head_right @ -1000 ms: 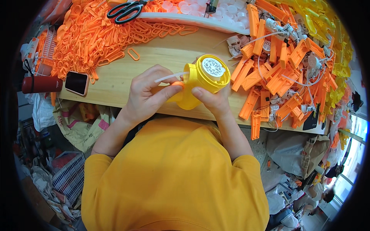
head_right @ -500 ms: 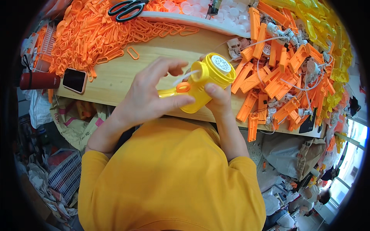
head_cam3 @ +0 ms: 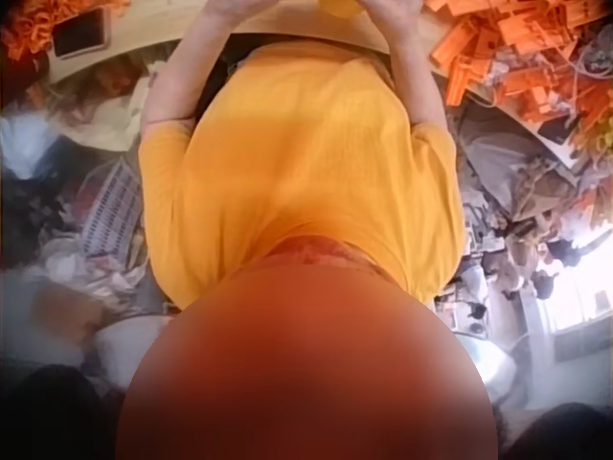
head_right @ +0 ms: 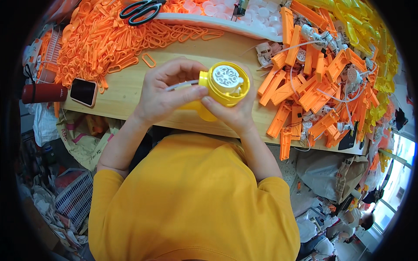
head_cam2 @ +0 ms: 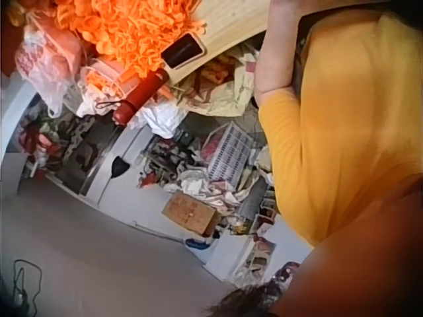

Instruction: Manually assembling various plastic components of toy guns at a workbench.

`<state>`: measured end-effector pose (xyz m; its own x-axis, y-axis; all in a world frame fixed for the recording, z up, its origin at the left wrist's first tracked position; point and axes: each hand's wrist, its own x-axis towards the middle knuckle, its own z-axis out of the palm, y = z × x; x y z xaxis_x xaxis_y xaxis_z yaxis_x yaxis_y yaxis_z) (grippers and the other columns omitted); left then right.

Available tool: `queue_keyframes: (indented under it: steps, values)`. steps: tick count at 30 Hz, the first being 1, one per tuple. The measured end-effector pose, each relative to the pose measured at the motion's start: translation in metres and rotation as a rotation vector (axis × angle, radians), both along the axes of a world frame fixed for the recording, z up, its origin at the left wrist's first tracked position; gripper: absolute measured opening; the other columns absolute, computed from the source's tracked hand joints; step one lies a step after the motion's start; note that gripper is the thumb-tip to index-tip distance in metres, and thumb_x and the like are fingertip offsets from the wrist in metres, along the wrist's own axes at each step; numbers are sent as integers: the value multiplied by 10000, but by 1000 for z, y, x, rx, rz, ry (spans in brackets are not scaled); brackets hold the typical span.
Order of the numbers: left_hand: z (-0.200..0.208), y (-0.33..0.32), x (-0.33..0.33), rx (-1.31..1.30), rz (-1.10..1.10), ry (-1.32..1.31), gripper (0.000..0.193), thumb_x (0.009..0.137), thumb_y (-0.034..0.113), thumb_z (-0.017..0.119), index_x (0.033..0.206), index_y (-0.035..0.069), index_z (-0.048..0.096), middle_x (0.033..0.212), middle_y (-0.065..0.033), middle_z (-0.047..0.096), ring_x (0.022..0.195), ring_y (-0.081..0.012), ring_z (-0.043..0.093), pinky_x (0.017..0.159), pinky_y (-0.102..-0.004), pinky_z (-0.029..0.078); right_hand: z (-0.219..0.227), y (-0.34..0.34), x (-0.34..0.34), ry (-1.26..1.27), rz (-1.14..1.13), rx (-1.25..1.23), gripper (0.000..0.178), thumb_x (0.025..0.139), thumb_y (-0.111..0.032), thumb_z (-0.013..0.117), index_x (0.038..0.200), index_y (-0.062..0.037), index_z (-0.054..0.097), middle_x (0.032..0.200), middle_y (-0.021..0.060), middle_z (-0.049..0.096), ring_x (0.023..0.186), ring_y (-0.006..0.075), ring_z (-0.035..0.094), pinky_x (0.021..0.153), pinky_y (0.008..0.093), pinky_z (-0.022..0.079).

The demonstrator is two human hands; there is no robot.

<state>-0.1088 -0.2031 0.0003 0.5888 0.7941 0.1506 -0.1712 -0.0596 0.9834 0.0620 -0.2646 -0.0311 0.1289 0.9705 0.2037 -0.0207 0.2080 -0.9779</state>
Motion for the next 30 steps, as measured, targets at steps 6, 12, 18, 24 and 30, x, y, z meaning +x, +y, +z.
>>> queue_keyframes:
  steps: [6, 12, 18, 24, 30]
  values:
    - [-23, 17, -12, -315, -34, -203, 296, 809, 17, 671, 1099, -10, 615, 1026, -74, 652, 931, -135, 627, 848, -279, 514, 11, 9, -13, -50, 36, 146, 758, 628, -156, 860, 1224, -2, 418, 1142, 120, 561, 1070, 188, 562, 918, 330, 461]
    - [-49, 15, -16, -491, -69, -387, 328, 808, 11, 647, 1132, 1, 598, 1070, -99, 642, 989, -153, 609, 882, -298, 495, 16, 2, -20, -286, -59, 103, 683, 627, -121, 848, 1203, -5, 500, 1080, 96, 621, 975, 177, 624, 851, 307, 501]
    - [-53, 11, -17, -544, -48, -451, 310, 821, 22, 646, 1126, 1, 597, 1063, -85, 640, 1001, -154, 603, 884, -293, 489, 13, 4, -21, -318, -79, 146, 637, 640, -98, 826, 1190, 9, 524, 1079, 83, 632, 970, 154, 623, 849, 294, 499]
    - [-6, 3, -12, -311, -73, -214, 386, 813, 97, 696, 1170, 22, 566, 1070, -59, 615, 950, -145, 604, 859, -278, 481, -1, -6, 1, 323, 74, -142, 666, 689, -269, 767, 1225, 3, 481, 1069, 115, 605, 942, 215, 620, 815, 341, 522]
    - [0, -11, -21, 72, -98, 185, 534, 694, 84, 779, 1176, 7, 561, 1105, -72, 572, 958, -151, 577, 853, -277, 460, -12, -5, 13, 620, 101, -115, 710, 718, -409, 705, 1242, -6, 443, 1134, 147, 521, 939, 260, 592, 797, 379, 539]
